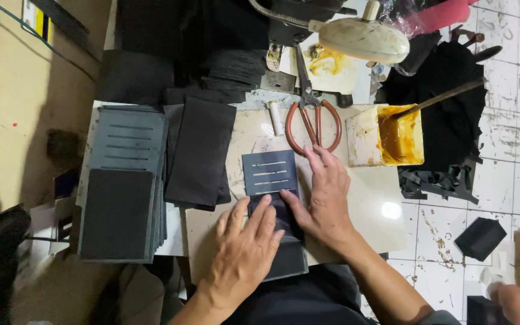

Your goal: The person dips a brush into a box of yellow adhesive and spreads glue along the edge of a black fabric wallet component, then folds and presses the fabric over the glued edge. They repeat the gluing and folding on additional pieces and place finished components on the floor beside the work table.

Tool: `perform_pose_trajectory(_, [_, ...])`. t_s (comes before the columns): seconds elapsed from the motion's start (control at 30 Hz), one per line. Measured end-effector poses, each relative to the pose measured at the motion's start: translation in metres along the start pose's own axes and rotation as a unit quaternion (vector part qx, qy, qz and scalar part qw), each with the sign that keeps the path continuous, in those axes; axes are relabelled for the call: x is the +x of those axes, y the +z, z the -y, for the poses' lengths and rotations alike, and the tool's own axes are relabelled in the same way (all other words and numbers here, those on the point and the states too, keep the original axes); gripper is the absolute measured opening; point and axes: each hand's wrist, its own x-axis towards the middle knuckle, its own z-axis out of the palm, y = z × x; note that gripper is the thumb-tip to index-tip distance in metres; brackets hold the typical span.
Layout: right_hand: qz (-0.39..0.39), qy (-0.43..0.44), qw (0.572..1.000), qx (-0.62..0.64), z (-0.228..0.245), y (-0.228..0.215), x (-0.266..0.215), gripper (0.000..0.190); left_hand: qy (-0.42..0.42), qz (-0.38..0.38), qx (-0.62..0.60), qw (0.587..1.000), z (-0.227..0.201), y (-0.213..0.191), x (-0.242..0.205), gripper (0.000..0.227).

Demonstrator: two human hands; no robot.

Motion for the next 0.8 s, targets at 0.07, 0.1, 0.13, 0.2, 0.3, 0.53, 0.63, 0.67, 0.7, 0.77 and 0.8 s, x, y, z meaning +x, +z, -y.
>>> perform_pose_trajectory(0.07, [-0.017, -0.007, 1.000, -0.016, -0.020, 0.000, -0.002, 0.080, -0.013, 0.006, 0.002, 1.000, 0.011, -0.011, -0.002, 0.043])
perform_pose_trajectory(0.1, [-0.033, -0.015, 0.999, -0.032, -0.030, 0.000, -0.002, 0.075, -0.026, 0.011, 0.003, 1.000, 0.017, -0.016, -0.004, 0.044])
perform_pose_trajectory(0.13, [-0.034, -0.017, 0.999, -0.031, -0.026, -0.004, 0.001, 0.075, -0.027, 0.009, 0.005, 1.000, 0.022, -0.015, -0.003, 0.044])
perform_pose_trajectory(0.2, [-0.056, -0.061, 0.997, 0.007, -0.016, -0.010, 0.004, 0.080, -0.051, -0.017, -0.040, 0.998, 0.032, -0.014, -0.002, 0.044])
perform_pose_trajectory(0.3, [-0.046, -0.115, 0.992, -0.007, 0.006, -0.001, 0.004, 0.094, -0.033, -0.039, -0.120, 0.991, 0.033, -0.027, 0.013, 0.037])
perform_pose_trajectory(0.53, [-0.104, -0.183, 0.970, -0.119, 0.012, 0.034, 0.003, 0.089, -0.047, -0.014, -0.153, 0.987, 0.043, -0.023, 0.014, 0.034])
perform_pose_trajectory(0.63, [-0.117, -0.203, 0.965, -0.120, 0.019, 0.035, -0.014, 0.085, -0.034, -0.001, -0.111, 0.993, 0.048, -0.017, 0.008, 0.048])
perform_pose_trajectory(0.67, [-0.095, -0.199, 0.970, -0.102, 0.023, 0.034, -0.024, 0.092, -0.033, 0.006, -0.108, 0.994, 0.048, -0.017, 0.006, 0.051])
perform_pose_trajectory(0.7, [-0.075, -0.195, 0.974, -0.086, 0.026, 0.033, -0.033, 0.100, -0.031, 0.013, -0.105, 0.994, 0.048, -0.017, 0.006, 0.054])
perform_pose_trajectory(0.77, [-0.058, -0.189, 0.977, -0.076, 0.035, 0.028, -0.046, 0.099, -0.029, 0.012, -0.113, 0.993, 0.052, -0.011, 0.002, 0.058])
perform_pose_trajectory(0.8, [-0.042, -0.183, 0.980, -0.066, 0.039, 0.025, -0.053, 0.098, -0.028, 0.011, -0.120, 0.992, 0.053, -0.009, 0.001, 0.061])
